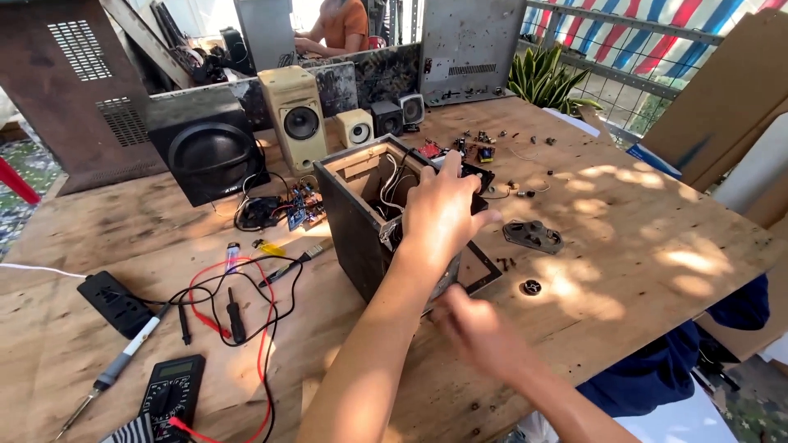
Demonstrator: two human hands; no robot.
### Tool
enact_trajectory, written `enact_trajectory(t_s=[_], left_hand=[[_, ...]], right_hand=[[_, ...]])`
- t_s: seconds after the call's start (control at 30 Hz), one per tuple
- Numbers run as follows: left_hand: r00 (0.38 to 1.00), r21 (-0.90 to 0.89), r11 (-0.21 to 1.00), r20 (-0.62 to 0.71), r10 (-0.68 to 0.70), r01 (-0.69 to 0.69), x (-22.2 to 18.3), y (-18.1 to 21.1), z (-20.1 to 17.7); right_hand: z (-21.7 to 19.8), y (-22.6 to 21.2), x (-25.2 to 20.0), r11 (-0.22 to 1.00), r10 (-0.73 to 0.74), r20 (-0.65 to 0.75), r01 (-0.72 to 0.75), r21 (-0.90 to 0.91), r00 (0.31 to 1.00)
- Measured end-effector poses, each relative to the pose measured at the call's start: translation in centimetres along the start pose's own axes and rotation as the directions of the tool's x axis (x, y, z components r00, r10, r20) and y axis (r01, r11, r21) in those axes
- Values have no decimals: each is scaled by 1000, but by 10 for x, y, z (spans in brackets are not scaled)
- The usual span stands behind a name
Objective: Disassembling a wooden speaker box to remove internal electronic components and wiring using a screwdriver.
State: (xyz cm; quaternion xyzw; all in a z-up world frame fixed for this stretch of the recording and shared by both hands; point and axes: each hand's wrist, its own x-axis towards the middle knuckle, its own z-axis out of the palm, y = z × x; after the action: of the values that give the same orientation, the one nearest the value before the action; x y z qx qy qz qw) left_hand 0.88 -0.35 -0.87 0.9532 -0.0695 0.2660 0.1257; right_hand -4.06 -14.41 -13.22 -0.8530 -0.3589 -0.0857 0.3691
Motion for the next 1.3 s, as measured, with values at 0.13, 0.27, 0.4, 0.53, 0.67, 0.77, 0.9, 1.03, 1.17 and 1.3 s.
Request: enact_trajectory(t_s=[0.13, 0.27, 0.4, 0.53, 0.67, 0.77, 0.9, 1.03, 1.17, 1.3], left_hand=[[1000, 7, 1000, -26, -3, 4, 6, -1, 6], [1000, -10, 1000, 19, 3, -3, 4, 1, -3], [996, -127, 991, -87, 35, -46, 3, 0, -10], [996, -146, 988, -88, 30, -42, 4, -1, -6], [998, -147, 988, -59, 33, -42, 1, 1, -12], [996, -155, 986, -79, 41, -53, 3, 2, -11], [998, -122, 992, -65, 24, -32, 8, -1, -7], [999, -122, 992, -24, 26, -28, 3, 2, -15], [996, -127, 991, -86, 39, -49, 4, -1, 1], [997, -41, 999, 74, -18, 21, 4, 0, -5]], right_hand=[[-1, 23, 10, 974, 91, -212, -43, 221, 973], [-8, 0, 13, 997, -73, 72, 74, -7, 995], [2, 7, 14, 999, -18, -219, 25, 27, 976], [-12, 12, 21, 994, 36, -328, -68, -87, 944], [6, 3, 13, 991, 47, -155, -27, 129, 987], [2, 12, 18, 980, 79, -103, -97, -175, 992], [-1, 5, 23, 990, -32, -274, 68, 123, 961], [3, 24, 15, 980, -13, -377, 86, 179, 926], [3, 18, 8, 987, -27, -375, 84, 136, 927], [3, 29, 1, 985, -132, -197, 151, 82, 971]])
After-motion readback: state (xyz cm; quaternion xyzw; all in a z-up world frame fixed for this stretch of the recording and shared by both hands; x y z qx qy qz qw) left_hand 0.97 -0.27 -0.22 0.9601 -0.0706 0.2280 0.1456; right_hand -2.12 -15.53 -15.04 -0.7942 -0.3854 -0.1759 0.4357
